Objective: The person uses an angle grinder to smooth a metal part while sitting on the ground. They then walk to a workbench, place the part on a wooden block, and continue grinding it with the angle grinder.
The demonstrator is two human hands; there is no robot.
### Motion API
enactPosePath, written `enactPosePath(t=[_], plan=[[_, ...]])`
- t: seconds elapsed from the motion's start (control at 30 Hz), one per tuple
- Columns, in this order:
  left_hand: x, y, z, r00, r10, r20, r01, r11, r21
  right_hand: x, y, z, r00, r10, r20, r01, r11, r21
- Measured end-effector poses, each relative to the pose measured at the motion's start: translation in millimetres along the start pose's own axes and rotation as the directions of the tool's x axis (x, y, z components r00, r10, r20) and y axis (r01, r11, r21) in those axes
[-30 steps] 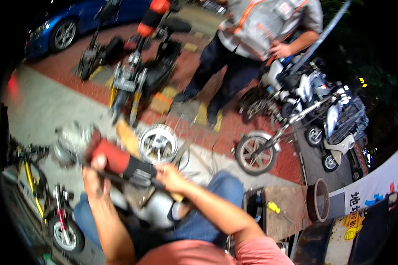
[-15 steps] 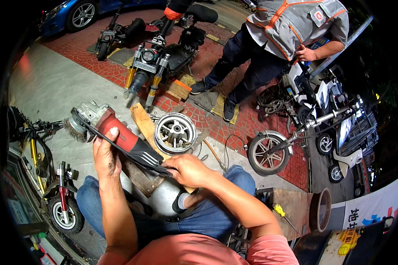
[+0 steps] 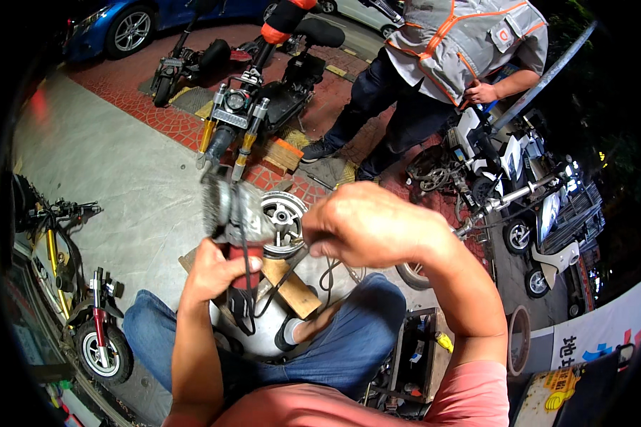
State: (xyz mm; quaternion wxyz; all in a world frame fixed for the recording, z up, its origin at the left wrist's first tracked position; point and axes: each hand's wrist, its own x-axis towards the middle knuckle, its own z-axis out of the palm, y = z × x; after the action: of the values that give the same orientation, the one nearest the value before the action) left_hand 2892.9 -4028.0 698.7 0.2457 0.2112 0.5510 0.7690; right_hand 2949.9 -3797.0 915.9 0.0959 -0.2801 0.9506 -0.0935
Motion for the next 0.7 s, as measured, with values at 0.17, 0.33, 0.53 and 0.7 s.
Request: enactPosePath(t=[0.17, 0.33, 0.53, 0.7], plan=[[5.7, -12.7, 18.8, 0.972, -0.058, 0.229, 0.084, 0.991, -0.105, 14.9, 20.3, -20.6, 0.999, -0.023, 0.023, 0.017, 0.975, 0.224], [5.9, -5.0, 22.4, 0.929, -0.092, 0.36, 0.143, 0.983, -0.119, 20.0, 30.0, -5.2, 0.982, -0.102, -0.158, 0.142, 0.954, 0.264], [2.9, -16.3, 7.6, 0.873, -0.293, 0.39, 0.294, 0.954, 0.059, 37.0, 48.1, 29.0, 0.962, -0.061, -0.267, 0.146, 0.938, 0.313], [6.5, -28.8, 9.2, 0.859, -0.132, 0.495, 0.191, 0.979, -0.07, 16.8, 79.3, 86.6, 0.927, 0.332, -0.176, 0.028, 0.405, 0.914]])
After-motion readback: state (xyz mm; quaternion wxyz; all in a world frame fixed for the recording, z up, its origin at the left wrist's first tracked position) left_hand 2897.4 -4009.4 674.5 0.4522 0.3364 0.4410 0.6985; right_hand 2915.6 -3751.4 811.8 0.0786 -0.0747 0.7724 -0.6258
